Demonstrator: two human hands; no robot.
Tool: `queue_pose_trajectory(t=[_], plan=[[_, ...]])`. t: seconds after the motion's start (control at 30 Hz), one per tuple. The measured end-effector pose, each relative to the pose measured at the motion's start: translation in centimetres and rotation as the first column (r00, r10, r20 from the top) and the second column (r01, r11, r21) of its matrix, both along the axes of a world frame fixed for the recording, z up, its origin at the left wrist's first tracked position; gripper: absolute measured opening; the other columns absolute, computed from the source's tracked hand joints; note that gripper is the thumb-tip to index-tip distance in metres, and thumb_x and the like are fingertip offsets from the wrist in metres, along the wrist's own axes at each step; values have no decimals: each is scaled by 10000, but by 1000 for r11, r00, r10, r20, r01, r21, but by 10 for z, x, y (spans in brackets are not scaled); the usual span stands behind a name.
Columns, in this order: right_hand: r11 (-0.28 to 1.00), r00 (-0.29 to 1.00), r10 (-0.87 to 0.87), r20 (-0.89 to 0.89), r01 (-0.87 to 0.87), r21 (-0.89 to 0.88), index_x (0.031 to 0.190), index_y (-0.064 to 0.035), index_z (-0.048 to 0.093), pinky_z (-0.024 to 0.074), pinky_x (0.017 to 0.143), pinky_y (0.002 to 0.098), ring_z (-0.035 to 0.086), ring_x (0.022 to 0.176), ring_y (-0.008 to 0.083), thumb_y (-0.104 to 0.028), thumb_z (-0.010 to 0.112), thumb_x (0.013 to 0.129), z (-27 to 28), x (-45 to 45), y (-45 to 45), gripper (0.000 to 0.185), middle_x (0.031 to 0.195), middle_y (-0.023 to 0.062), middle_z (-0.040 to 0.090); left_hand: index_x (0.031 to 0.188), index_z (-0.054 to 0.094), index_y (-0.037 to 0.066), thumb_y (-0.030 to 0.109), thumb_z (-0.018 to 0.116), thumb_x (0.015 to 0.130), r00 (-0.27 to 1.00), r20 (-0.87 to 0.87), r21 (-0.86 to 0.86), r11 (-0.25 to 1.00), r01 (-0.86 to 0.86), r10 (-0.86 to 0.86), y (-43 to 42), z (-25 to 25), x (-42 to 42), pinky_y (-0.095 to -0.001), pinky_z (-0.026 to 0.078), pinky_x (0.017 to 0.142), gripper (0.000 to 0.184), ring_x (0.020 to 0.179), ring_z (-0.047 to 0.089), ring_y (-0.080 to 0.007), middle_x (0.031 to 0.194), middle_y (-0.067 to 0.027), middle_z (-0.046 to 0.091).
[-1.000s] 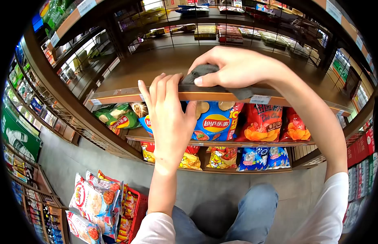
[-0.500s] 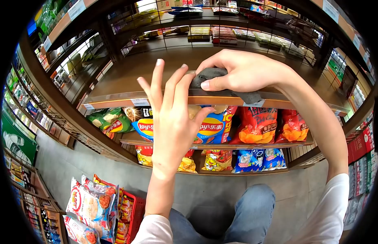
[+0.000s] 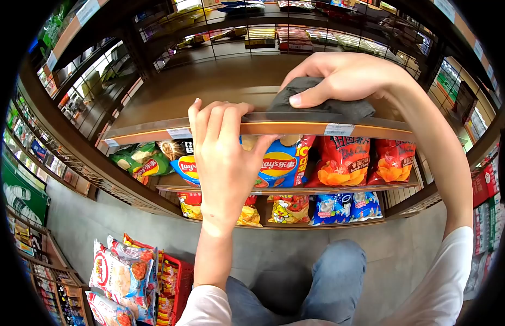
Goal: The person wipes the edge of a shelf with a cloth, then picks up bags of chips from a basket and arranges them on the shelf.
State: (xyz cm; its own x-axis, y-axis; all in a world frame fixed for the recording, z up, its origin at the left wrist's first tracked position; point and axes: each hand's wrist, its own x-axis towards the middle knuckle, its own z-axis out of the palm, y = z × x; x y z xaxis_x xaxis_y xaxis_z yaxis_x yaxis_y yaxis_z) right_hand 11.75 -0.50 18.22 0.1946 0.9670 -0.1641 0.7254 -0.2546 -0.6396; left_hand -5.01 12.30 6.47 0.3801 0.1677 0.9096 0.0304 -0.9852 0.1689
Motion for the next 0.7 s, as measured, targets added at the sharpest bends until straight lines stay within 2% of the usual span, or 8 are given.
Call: queue_pose_trajectory(t=[0.07,0.1,0.17,0.3,0.37,0.53,0.6,0.7], plan=[[996,990,-76,-122,70,-53,1176,3,663,545,762,282,672,851,135,-248,660,914,2,0,-7,362,1002,94,718,953,630,37,138,892,582,1000,-9,-1,1000,-1,1,-1,1,-1,-506,385,1048,465,955,599,-325,924,-94,636],[996,989,-80,-123,73,-56,1176,3,663,545,762,282,672,851,135,-248,660,914,1,1,-9,362,1002,94,718,953,630,37,138,892,582,1000,-10,-4,1000,2,-2,-1,0,0,-506,385,1048,465,955,599,-325,924,-94,636],[997,981,-75,-180,72,-27,1179,3,660,547,756,285,669,840,127,-244,657,919,-1,2,-10,359,992,92,717,1017,630,44,160,896,591,999,-40,4,1000,-25,26,-1,-1,0,-527,361,1084,515,1059,591,-324,991,-90,647],[998,992,-43,-118,37,-50,1200,-1,643,506,828,257,622,905,101,-246,679,920,0,3,-10,374,1019,57,702,1100,619,54,168,897,601,1000,-18,97,995,15,-13,-12,3,5,-551,330,1118,582,1192,539,-324,1094,-83,642],[999,999,-38,-28,38,-3,1202,-4,641,505,830,261,617,906,103,-266,670,930,-2,1,-13,379,1022,57,699,1154,609,66,158,893,604,991,-9,82,988,132,-132,-19,-4,11,-567,307,1138,626,1282,473,-334,1172,-78,625],[1000,999,-26,45,26,-11,1197,-9,645,501,837,267,614,913,106,-274,652,940,1,-3,-16,369,1028,55,696,1067,631,72,64,872,604,984,95,56,987,148,-153,-13,-16,21,-497,382,1054,522,1100,526,-311,1021,-62,618],[999,994,-45,102,45,5,1188,-5,647,501,835,266,616,913,107,-255,646,941,0,0,-19,352,1025,56,696,1057,635,73,64,873,605,985,93,59,988,142,-147,-13,-14,20,-498,379,1058,511,1107,525,-310,1017,-59,621],[995,995,-102,-11,102,-2,1220,-16,650,509,806,290,649,909,142,-285,659,915,-3,7,-31,407,1048,90,713,1036,646,78,65,875,602,986,94,53,990,131,-136,-16,-12,19,-499,372,1065,491,1116,523,-307,1006,-53,632]])
